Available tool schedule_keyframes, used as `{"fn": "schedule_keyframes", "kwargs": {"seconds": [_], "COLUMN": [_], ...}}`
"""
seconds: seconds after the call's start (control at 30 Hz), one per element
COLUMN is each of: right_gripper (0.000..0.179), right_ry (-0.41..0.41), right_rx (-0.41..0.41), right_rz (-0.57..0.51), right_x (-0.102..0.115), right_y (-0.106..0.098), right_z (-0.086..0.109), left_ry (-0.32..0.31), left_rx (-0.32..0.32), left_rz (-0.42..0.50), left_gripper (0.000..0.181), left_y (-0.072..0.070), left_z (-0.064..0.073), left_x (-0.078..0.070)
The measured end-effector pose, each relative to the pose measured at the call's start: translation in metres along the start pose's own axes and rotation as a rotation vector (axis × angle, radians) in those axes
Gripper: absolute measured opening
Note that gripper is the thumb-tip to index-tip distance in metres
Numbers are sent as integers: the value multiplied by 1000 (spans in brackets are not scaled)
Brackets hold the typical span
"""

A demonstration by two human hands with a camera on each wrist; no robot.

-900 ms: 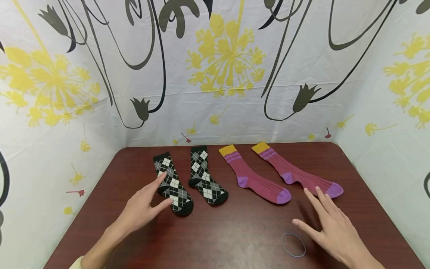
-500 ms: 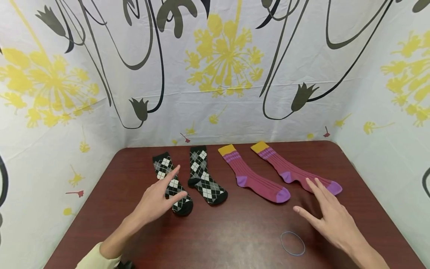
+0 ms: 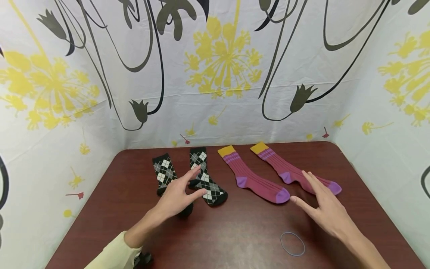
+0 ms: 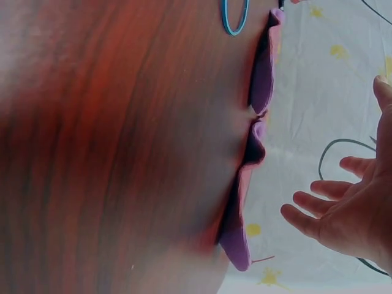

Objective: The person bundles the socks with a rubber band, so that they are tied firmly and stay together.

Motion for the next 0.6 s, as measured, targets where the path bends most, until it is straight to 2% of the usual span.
{"fn": "schedule_keyframes", "kwargs": {"seconds": [0.3, 0.6], "right_gripper": [85, 83], "right_ry": [22, 49], "right_rx": [22, 25], "right_rz": [-58, -64], "right_x": [-3, -4], "right_y": [2, 8], "right_z": [-11, -21], "left_ry": [41, 104], "left_rx": [61, 89], "left_rz": [56, 25], "left_gripper": [81, 79], "left_y": [30, 54], "left_z": [-17, -32], "left_x": [-20, -40]}}
Point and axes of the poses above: each hand's wrist, its own z-axis away from the middle knuckle, its own y-axis out of the palm, x = y × z, the point moved 8 cm from there along -z, towards the middle knuckle, and after that the axes turned 4 degrees about x, right-handed, at the moved point
